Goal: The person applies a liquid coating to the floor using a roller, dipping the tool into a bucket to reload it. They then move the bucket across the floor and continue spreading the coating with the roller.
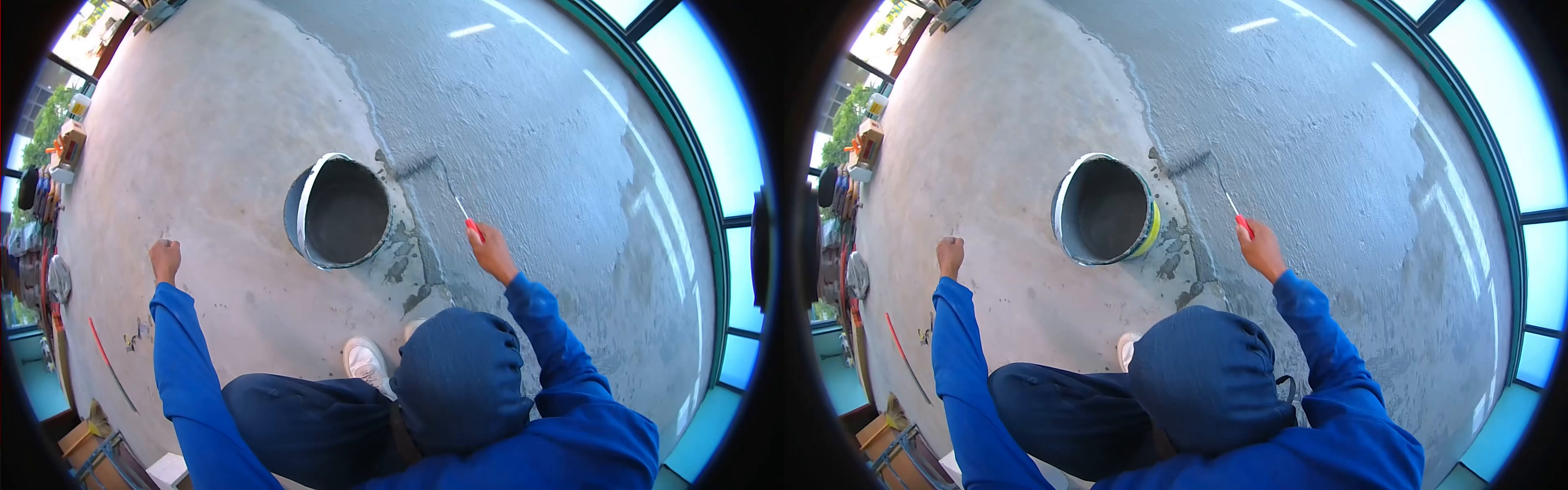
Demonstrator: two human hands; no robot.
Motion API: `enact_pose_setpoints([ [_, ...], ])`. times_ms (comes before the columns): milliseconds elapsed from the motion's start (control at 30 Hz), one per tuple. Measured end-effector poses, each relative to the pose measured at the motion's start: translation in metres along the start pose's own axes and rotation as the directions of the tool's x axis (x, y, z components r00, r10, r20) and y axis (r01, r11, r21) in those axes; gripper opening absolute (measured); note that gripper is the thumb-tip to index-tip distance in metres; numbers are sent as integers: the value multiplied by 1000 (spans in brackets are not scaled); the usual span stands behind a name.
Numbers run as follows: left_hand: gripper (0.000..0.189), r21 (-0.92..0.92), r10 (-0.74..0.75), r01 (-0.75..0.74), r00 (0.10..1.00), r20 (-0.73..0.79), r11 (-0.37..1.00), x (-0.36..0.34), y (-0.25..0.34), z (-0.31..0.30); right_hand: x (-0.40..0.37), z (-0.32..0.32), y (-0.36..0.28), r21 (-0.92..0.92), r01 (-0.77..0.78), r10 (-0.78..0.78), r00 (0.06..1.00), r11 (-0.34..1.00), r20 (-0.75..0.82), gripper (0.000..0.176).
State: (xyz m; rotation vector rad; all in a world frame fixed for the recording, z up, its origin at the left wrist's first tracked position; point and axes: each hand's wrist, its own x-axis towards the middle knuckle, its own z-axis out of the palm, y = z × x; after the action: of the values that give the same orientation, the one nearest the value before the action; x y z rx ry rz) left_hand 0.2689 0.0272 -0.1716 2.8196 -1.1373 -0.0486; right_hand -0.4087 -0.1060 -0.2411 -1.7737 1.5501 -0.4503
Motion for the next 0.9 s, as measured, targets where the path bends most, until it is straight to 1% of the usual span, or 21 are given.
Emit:
enact_pose_setpoints([
  [100, 29, 10, 28, -27, 999, -28, 1000, 2, 1, 4, -45, -19, 10, -2, -78, 78, 996, 997, 49, 30],
  [133, 29, 13, 24, -24, 1000, -20, 1000, 2, 3, 4, -52, -26, 4, 1, -105, 104, 992, 994, 68, 29],
  [167, 30, 17, 20, -20, 1000, -13, 1000, 2, 4, 3, -56, -34, -2, 75, -258, 248, 961, 963, 119, 30],
  [200, 30, 22, 16, -15, 1000, -7, 1000, 2, 5, 2, -61, -46, -21, 140, -405, 379, 908, 903, 179, 31],
  [233, 30, 23, 16, -16, 1000, -5, 1000, 3, 4, 2, -63, -50, -31, 194, -544, 496, 832, 816, 249, 32],
  [300, 30, 26, 18, -18, 1000, -1, 1000, 4, 4, 2, -50, -35, -20, 104, -328, 312, 939, 939, 145, 33],
  [333, 30, 24, 22, -22, 1000, -7, 999, 4, 4, 1, -37, -24, -14, 51, -210, 204, 974, 976, 100, 34],
  [400, 30, 28, 28, -27, 999, -18, 999, 4, 3, 0, 1, -2, -10, 5, -6, 6, 1000, 1000, 12, 35],
  [467, 30, 34, 51, -49, 998, -40, 998, 5, -1, -2, 38, 15, -16, 19, 6, -6, 1000, 1000, -6, 35],
  [533, 31, 30, 56, -55, 997, -44, 998, 1, -5, -4, 67, 23, -27, 86, -28, 29, 1000, 996, -5, 36],
  [600, 31, 21, 52, -51, 998, -30, 998, -2, -8, -9, 92, 24, -42, 264, -189, 169, 981, 946, 99, 36],
  [633, 31, 33, 43, -42, 999, -25, 999, -3, -9, -10, 104, 25, -47, 347, -271, 229, 960, 898, 158, 36],
  [733, 31, 57, 27, -26, 999, -29, 998, -2, -11, -15, 132, 30, -58, 439, -267, 247, 963, 858, 103, 36],
  [833, 31, 33, 25, -23, 999, -37, 999, -4, -15, -10, 136, 28, -55, 479, -334, 303, 942, 812, 144, 36],
  [900, 31, -7, 22, -23, 999, -38, 1000, -1, -20, -5, 115, 23, -41, 330, -240, 218, 970, 913, 104, 34],
])
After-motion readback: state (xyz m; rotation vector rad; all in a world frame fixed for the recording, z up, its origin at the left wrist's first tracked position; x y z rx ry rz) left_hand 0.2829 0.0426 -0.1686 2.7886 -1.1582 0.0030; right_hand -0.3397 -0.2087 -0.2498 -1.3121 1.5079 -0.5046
